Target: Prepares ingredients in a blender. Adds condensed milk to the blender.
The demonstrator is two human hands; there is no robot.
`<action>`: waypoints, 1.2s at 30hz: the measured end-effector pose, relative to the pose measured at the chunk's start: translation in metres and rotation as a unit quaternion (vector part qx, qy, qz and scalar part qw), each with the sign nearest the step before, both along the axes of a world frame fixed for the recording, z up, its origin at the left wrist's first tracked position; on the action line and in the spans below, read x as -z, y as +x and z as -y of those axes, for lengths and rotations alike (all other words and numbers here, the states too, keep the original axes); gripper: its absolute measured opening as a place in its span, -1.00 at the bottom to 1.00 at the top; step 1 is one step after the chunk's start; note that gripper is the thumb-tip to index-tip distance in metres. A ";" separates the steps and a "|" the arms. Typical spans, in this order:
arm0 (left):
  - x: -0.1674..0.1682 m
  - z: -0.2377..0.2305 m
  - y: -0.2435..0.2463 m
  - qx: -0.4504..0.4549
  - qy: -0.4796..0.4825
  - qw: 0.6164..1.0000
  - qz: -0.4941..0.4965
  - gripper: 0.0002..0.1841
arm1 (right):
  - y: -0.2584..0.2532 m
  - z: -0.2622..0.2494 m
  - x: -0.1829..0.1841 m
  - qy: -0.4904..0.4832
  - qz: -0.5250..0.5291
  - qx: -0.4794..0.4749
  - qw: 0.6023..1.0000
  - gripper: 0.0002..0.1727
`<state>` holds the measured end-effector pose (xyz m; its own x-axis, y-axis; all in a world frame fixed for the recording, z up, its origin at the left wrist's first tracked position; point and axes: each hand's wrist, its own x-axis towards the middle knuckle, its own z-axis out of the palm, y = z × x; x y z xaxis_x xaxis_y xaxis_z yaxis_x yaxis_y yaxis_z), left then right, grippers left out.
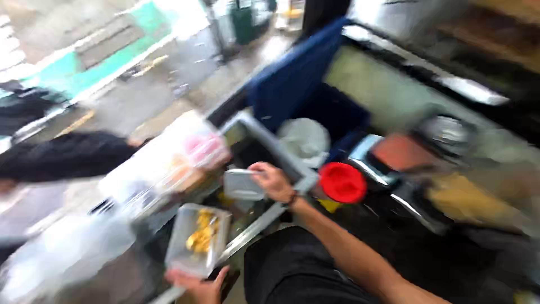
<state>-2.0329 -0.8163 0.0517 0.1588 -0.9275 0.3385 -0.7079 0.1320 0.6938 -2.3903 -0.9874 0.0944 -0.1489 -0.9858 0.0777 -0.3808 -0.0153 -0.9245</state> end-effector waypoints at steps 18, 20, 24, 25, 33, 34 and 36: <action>0.023 0.047 -0.014 -0.028 -0.054 0.983 -0.173 0.32 | 0.195 -0.080 -0.057 -0.264 -0.351 -0.300 0.847 -0.34; 0.026 0.050 -0.010 -0.017 -0.042 0.985 -0.168 0.39 | 0.190 -0.081 -0.067 -0.230 -0.360 -0.342 0.837 -0.21; -0.002 0.049 0.034 0.062 0.007 0.978 -0.200 0.54 | 0.177 -0.039 -0.101 -0.185 -0.288 -0.367 0.865 -0.51; -0.018 0.047 0.048 0.077 0.006 0.974 -0.212 0.55 | 0.170 -0.019 -0.104 -0.179 -0.280 -0.335 0.882 -0.52; -0.111 0.097 -0.030 0.029 0.106 0.979 0.171 0.28 | 0.139 0.044 -0.042 0.148 0.076 -0.388 0.907 -0.39; -0.110 0.101 -0.033 0.020 0.113 0.975 0.191 0.28 | 0.140 0.046 -0.038 0.154 0.119 -0.402 0.895 -0.36; -0.108 0.104 -0.033 0.010 0.116 0.969 0.218 0.27 | 0.143 0.049 -0.027 0.168 0.196 -0.408 0.876 -0.35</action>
